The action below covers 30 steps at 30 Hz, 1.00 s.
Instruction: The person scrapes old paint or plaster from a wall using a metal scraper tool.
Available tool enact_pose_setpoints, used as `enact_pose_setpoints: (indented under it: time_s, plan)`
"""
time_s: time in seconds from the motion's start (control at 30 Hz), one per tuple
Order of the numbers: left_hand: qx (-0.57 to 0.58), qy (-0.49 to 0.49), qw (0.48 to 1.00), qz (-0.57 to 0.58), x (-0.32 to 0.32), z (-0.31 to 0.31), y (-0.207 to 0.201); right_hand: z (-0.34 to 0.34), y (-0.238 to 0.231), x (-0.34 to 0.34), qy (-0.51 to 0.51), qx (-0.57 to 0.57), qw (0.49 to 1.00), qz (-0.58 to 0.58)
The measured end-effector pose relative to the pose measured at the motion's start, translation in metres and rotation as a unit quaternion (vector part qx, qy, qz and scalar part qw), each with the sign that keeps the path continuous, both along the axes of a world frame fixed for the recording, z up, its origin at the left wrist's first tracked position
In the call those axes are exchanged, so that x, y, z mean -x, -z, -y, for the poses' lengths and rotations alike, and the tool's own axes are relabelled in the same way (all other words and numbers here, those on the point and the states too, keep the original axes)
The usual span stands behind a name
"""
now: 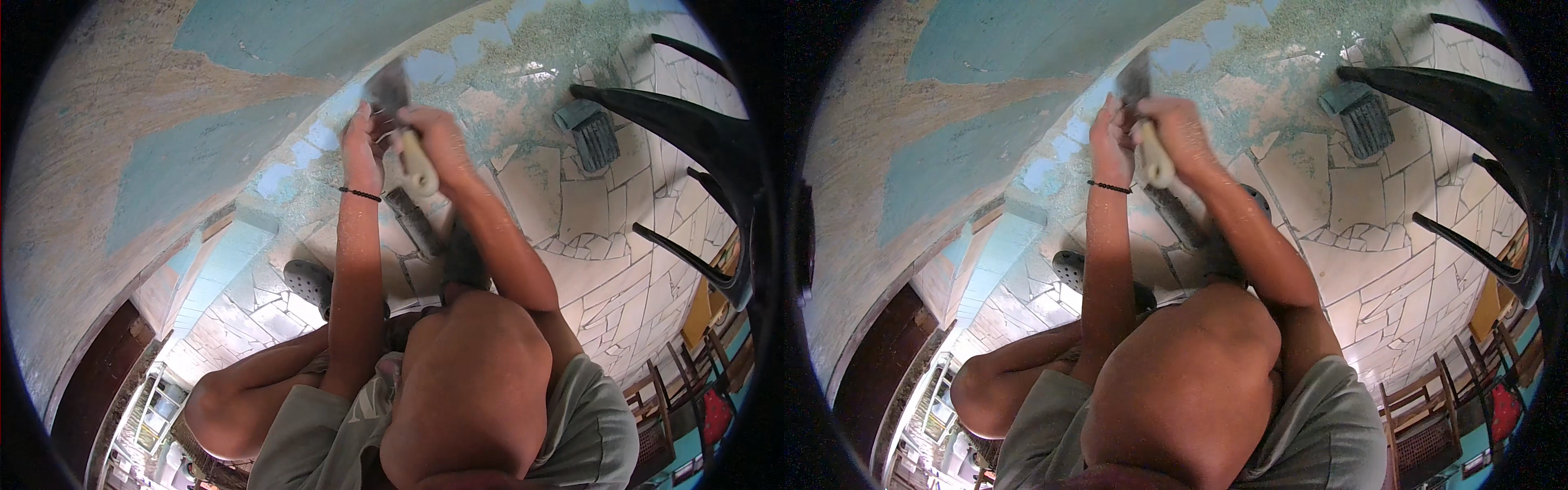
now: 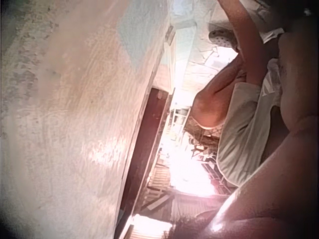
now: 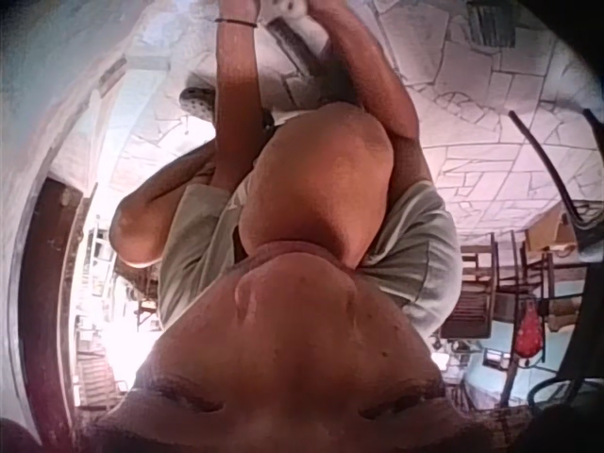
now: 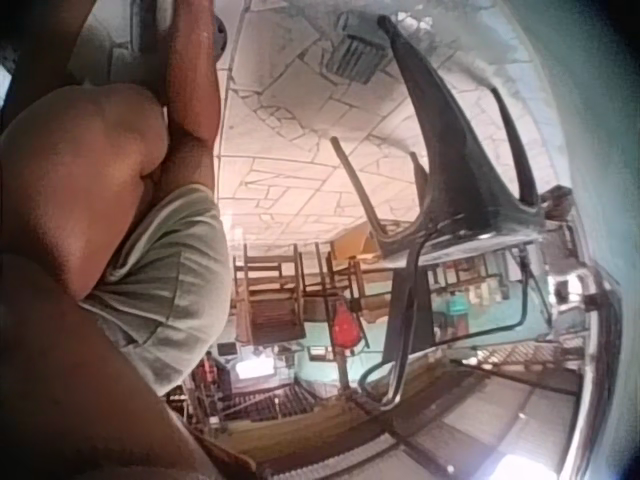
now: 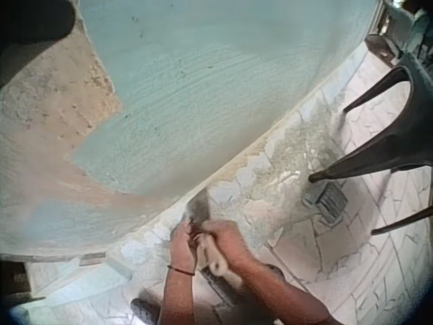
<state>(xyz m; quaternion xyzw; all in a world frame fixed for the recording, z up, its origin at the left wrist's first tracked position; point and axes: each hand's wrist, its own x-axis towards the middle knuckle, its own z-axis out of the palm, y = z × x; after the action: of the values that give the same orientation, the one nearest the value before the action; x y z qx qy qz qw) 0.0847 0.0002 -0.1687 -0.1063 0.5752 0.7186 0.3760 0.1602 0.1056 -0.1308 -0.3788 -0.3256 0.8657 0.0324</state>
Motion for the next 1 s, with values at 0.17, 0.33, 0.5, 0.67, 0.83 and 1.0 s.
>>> enact_pose_setpoints:
  time_s: [0.17, 0.33, 0.5, 0.67, 0.83, 1.0]
  plan:
    - [-0.009, 0.027, 0.999, -0.024, 0.000, 0.002, -0.008, -0.061, -0.023, -0.016, 0.042, -0.274, 0.953, 0.124]
    - [0.020, 0.054, 0.995, -0.077, -0.009, -0.009, -0.016, -0.137, 0.011, -0.047, 0.034, -0.612, 0.765, 0.198]
    - [0.031, 0.047, 0.994, -0.097, -0.010, -0.006, -0.026, -0.145, -0.014, -0.036, 0.002, -0.493, 0.817, 0.300]
    - [0.033, 0.052, 0.992, -0.114, -0.013, -0.007, -0.027, -0.150, 0.030, -0.035, -0.013, -0.608, 0.740, 0.288]
    - [0.032, 0.047, 0.992, -0.114, -0.014, -0.007, -0.029, -0.127, 0.013, -0.018, 0.007, -0.631, 0.732, 0.255]
    - [0.024, 0.047, 0.992, -0.110, -0.015, -0.009, -0.028, -0.122, 0.013, -0.017, -0.001, -0.657, 0.711, 0.251]
